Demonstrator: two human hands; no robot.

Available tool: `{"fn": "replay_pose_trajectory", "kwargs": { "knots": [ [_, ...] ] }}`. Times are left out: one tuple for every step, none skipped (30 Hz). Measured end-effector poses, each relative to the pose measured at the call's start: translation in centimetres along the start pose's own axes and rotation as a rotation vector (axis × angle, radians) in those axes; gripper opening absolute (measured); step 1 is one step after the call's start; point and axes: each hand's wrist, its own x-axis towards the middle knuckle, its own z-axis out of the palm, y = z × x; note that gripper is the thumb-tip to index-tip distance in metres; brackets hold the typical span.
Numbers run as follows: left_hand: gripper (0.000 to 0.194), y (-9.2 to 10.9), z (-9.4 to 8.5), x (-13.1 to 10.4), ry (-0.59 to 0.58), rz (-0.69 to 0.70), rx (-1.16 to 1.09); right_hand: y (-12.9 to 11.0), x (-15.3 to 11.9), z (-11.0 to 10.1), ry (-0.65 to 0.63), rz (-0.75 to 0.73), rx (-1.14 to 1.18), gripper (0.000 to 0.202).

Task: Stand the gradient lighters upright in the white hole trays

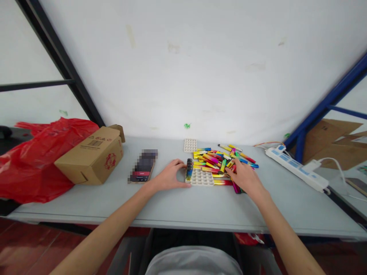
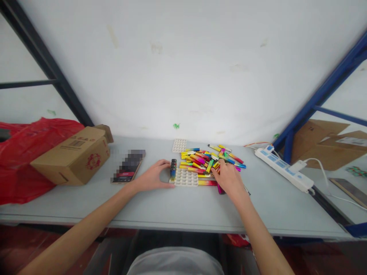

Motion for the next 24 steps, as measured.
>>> {"fn": "replay_pose_trajectory", "kwargs": {
  "knots": [
    [0.072, 0.0, 0.0, 0.0, 0.000, 0.002, -0.002, -0.1, 0.4, -0.2, -0.033, 0.016, 0.005, 0.042],
    [0.072, 0.0, 0.0, 0.0, 0.002, 0.003, -0.003, -0.1, 0.7, -0.4, -0.062, 0.029, 0.009, 0.044],
    [0.072, 0.0, 0.0, 0.0, 0.003, 0.003, -0.003, 0.0, 1.1, -0.6, -0.085, 0.042, 0.009, 0.045],
    [0.072, -0.1, 0.0, 0.0, 0.004, 0.003, -0.002, 0.0, 1.5, -0.7, -0.100, 0.053, 0.006, 0.047],
    [0.072, -0.1, 0.0, 0.1, 0.003, 0.004, 0.001, 0.1, 1.8, -0.7, -0.107, 0.066, -0.001, 0.049],
    [0.071, -0.1, 0.0, 0.1, 0.002, 0.007, 0.005, 0.2, 2.1, -0.7, -0.110, 0.083, -0.010, 0.050],
    [0.071, -0.1, 0.0, 0.1, 0.000, 0.010, 0.009, 0.3, 2.4, -0.8, -0.108, 0.100, -0.017, 0.049],
    [0.071, -0.2, 0.0, 0.1, 0.000, 0.014, 0.012, 0.3, 2.7, -0.8, -0.104, 0.111, -0.021, 0.045],
    [0.071, -0.2, 0.1, 0.1, 0.001, 0.016, 0.013, 0.4, 2.9, -0.9, -0.100, 0.114, -0.021, 0.039],
    [0.072, -0.2, 0.1, 0.1, 0.003, 0.018, 0.014, 0.5, 3.2, -1.0, -0.095, 0.111, -0.016, 0.031],
    [0.072, -0.2, 0.1, 0.1, 0.005, 0.018, 0.014, 0.6, 3.4, -1.1, -0.085, 0.101, -0.007, 0.026],
    [0.072, -0.2, 0.1, 0.1, 0.007, 0.018, 0.013, 0.7, 3.6, -1.2, -0.069, 0.079, 0.008, 0.024],
    [0.072, -0.1, 0.1, 0.0, 0.008, 0.017, 0.012, 0.9, 3.8, -1.4, -0.044, 0.053, 0.034, 0.024],
    [0.072, -0.1, 0.1, 0.0, 0.008, 0.015, 0.012, 1.0, 3.9, -1.6, -0.018, 0.032, 0.075, 0.024],
    [0.071, -0.1, 0.1, 0.0, 0.008, 0.012, 0.013, 1.1, 4.0, -1.7, 0.004, 0.022, 0.139, 0.026],
    [0.071, 0.0, 0.1, 0.0, 0.008, 0.009, 0.013, 1.0, 4.1, -1.9, 0.014, 0.025, 0.230, 0.027],
    [0.071, 0.0, 0.1, 0.0, 0.009, 0.007, 0.012, 0.9, 4.0, -2.0, 0.009, 0.036, 0.354, 0.027],
    [0.071, 0.0, 0.1, 0.0, 0.009, 0.007, 0.009, 0.6, 3.9, -2.1, -0.010, 0.050, 0.511, 0.029],
    [0.071, 0.0, 0.1, 0.0, 0.008, 0.008, 0.005, 0.1, 3.7, -2.2, -0.039, 0.057, 0.693, 0.030],
    [0.071, 0.0, 0.1, 0.0, 0.006, 0.009, 0.001, -0.6, 3.5, -2.3, -0.072, 0.049, 0.888, 0.033],
    [0.071, 0.0, 0.1, 0.0, 0.006, 0.011, -0.001, -1.4, 3.3, -2.4, -0.099, 0.033, 1.080, 0.035],
    [0.071, -0.1, 0.1, 0.0, 0.007, 0.013, -0.003, -2.3, 3.0, -2.5, -0.120, 0.012, 1.254, 0.037],
    [0.071, -0.1, 0.1, 0.0, 0.009, 0.015, -0.002, -3.3, 2.8, -2.5, -0.134, -0.002, 1.397, 0.037],
    [0.071, -0.2, 0.2, 0.0, 0.009, 0.017, -0.001, -4.4, 2.6, -2.6, -0.142, -0.007, 1.505, 0.037]
  ]
}}
